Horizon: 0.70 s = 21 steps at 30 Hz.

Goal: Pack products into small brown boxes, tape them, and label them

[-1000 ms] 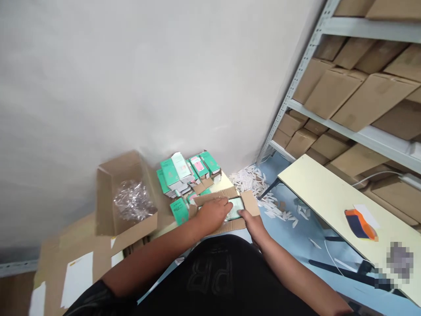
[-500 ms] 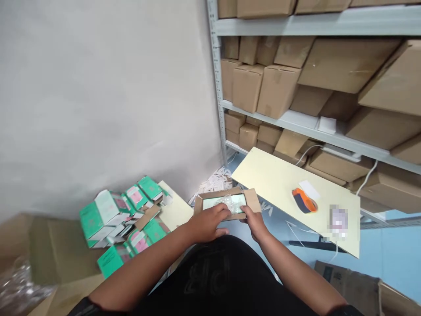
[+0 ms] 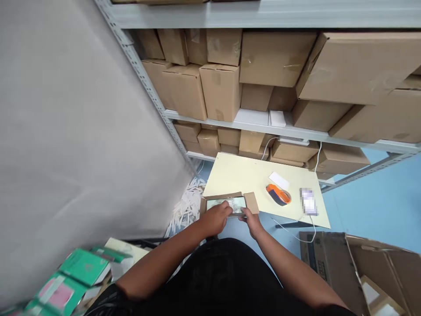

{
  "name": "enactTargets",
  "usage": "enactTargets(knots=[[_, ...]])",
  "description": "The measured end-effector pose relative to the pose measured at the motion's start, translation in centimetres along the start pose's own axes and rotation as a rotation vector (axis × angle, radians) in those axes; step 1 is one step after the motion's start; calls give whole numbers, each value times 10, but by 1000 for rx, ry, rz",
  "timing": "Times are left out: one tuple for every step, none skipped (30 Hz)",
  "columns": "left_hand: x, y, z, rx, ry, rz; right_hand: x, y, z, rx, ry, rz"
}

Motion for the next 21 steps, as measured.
enactTargets(knots=[[-8, -13, -2, 21, 14, 4, -11, 0, -3, 0, 15, 14], [-16, -27, -4, 44, 27, 13, -22, 0, -6, 0, 29, 23], [-24, -42, -7, 68, 37, 24, -32, 1, -10, -3, 44, 29], [-32, -55, -9, 87, 41, 31, -42, 2, -15, -9, 56, 31], [-40, -68, -13, 97, 34, 25, -52, 4, -21, -20, 70, 30], [-49, -78, -16, 95, 15, -4, -61, 7, -26, -34, 86, 27], [-59, -87, -20, 78, -10, -51, -70, 9, -31, -52, 106, 22], [-69, -93, -24, 50, -35, -110, -78, 11, -34, -68, 130, 15], [-80, -97, -27, 17, -54, -177, -87, 13, -36, -72, 155, 8], [-90, -101, -29, -17, -65, -241, -95, 14, -37, -63, 180, 0], [-101, -104, -32, -46, -70, -292, -102, 14, -36, -43, 205, -8], [-111, -108, -34, -66, -71, -325, -109, 14, -34, -18, 227, -17], [-120, -111, -37, -79, -73, -341, -115, 13, -31, 2, 251, -29], [-128, -114, -41, -82, -76, -349, -119, 11, -26, 28, 265, -33], [-136, -116, -45, -79, -79, -352, -123, 7, -22, 70, 265, -13], [-141, -117, -49, -71, -83, -356, -126, 0, -17, 130, 251, 34], [-146, -117, -53, -57, -87, -366, -127, -8, -13, 214, 217, 105], [-150, -115, -57, -42, -92, -378, -126, -17, -10, 309, 164, 192], [-154, -114, -60, -27, -102, -389, -124, -26, -8, 406, 93, 282], [-157, -112, -64, -14, -115, -391, -120, -32, -6, 492, 12, 362], [-161, -111, -67, -4, -129, -382, -115, -37, -4, 564, -71, 421]])
Point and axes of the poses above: each hand's wrist, its own x-axis away from the middle knuckle, its own z-axis out of the back of the hand, y = z × x, the point moved 7 cm from there along -x, towards the middle knuckle, and after that the axes turned 11 degrees about -x, right-handed, at the moved point
